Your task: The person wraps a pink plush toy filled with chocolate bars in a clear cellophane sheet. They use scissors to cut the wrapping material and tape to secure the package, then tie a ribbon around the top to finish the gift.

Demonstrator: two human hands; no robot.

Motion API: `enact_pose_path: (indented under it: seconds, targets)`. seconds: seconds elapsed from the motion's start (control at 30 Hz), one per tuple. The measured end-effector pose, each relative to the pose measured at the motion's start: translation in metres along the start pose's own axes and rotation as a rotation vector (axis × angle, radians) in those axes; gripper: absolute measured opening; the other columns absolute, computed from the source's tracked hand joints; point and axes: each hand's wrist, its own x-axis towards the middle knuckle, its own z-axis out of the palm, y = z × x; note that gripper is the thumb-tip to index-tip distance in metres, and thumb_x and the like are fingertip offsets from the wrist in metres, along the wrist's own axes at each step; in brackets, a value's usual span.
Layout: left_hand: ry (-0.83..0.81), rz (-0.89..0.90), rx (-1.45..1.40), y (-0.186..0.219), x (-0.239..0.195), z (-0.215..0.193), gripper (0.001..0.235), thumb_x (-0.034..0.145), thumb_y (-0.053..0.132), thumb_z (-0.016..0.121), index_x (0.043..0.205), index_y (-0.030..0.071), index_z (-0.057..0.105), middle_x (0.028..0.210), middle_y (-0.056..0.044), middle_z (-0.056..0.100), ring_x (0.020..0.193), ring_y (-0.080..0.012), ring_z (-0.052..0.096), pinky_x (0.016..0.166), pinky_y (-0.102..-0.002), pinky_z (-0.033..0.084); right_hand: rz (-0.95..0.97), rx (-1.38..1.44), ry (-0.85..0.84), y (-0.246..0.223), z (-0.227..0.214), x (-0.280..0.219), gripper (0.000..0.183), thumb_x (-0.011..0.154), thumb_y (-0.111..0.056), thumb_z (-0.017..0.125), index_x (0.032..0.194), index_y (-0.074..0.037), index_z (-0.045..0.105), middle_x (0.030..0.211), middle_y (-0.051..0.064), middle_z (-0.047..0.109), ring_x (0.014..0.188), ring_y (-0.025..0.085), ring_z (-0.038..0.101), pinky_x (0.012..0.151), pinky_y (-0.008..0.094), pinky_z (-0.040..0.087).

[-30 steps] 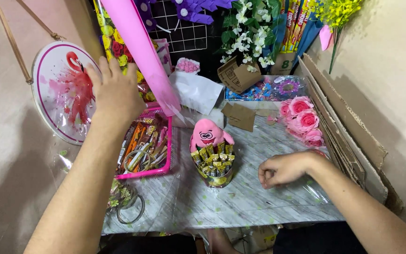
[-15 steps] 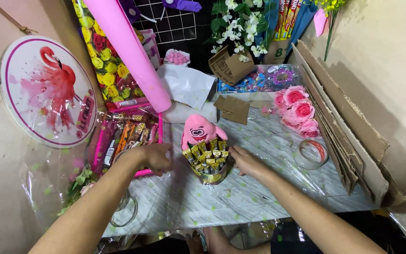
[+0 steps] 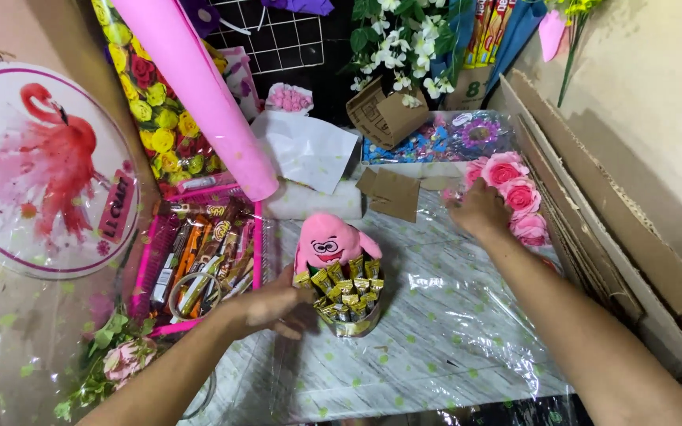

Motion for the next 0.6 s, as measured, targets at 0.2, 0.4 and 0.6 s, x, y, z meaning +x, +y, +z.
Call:
enact_pose_path:
  seconds: [0.2, 0.4, 0.6]
  targets:
    - [-0.064, -0.077, 0.086, -0.024, 0.013, 0.009, 0.074, 0.104, 0.021, 0.047, 0.162, 0.02, 0.001, 0.13, -0.031, 0.071, 0.106, -0.038, 0.076, 0.093, -0.04, 0.065, 0.243, 0.229, -0.151, -0.037, -0.036, -0.033, 0.088, 0.093, -0.038, 0.075, 0.159, -0.007, 0.026, 0.151, 0.015, 0.05, 0.129, 0.04, 0.057, 0.101, 0.049, 0.055]
    - [-0.021, -0.104, -0.088, -0.024, 0.013, 0.017, 0.073, 0.108, 0.019, 0.039, 0.161, 0.024, -0.011, 0.12, -0.035, 0.073, 0.101, -0.0402, 0.075, 0.09, -0.041, 0.065, 0.391, 0.619, -0.249, -0.028, -0.049, -0.029, 0.036, 0.09, -0.041, 0.077, 0.114, -0.015, 0.075, 0.111, 0.003, 0.071, 0.075, 0.012, 0.053, 0.059, 0.027, 0.042]
    - [0.028, -0.108, -0.083, -0.026, 0.022, 0.015, 0.061, 0.106, 0.015, 0.039, 0.162, 0.025, 0.018, 0.13, -0.031, 0.072, 0.11, -0.0369, 0.075, 0.098, -0.038, 0.063, 0.237, 0.789, -0.179, -0.021, -0.061, -0.03, 0.019, 0.082, -0.016, 0.081, 0.1, -0.016, 0.074, 0.141, 0.005, 0.067, 0.13, 0.026, 0.062, 0.115, 0.042, 0.042]
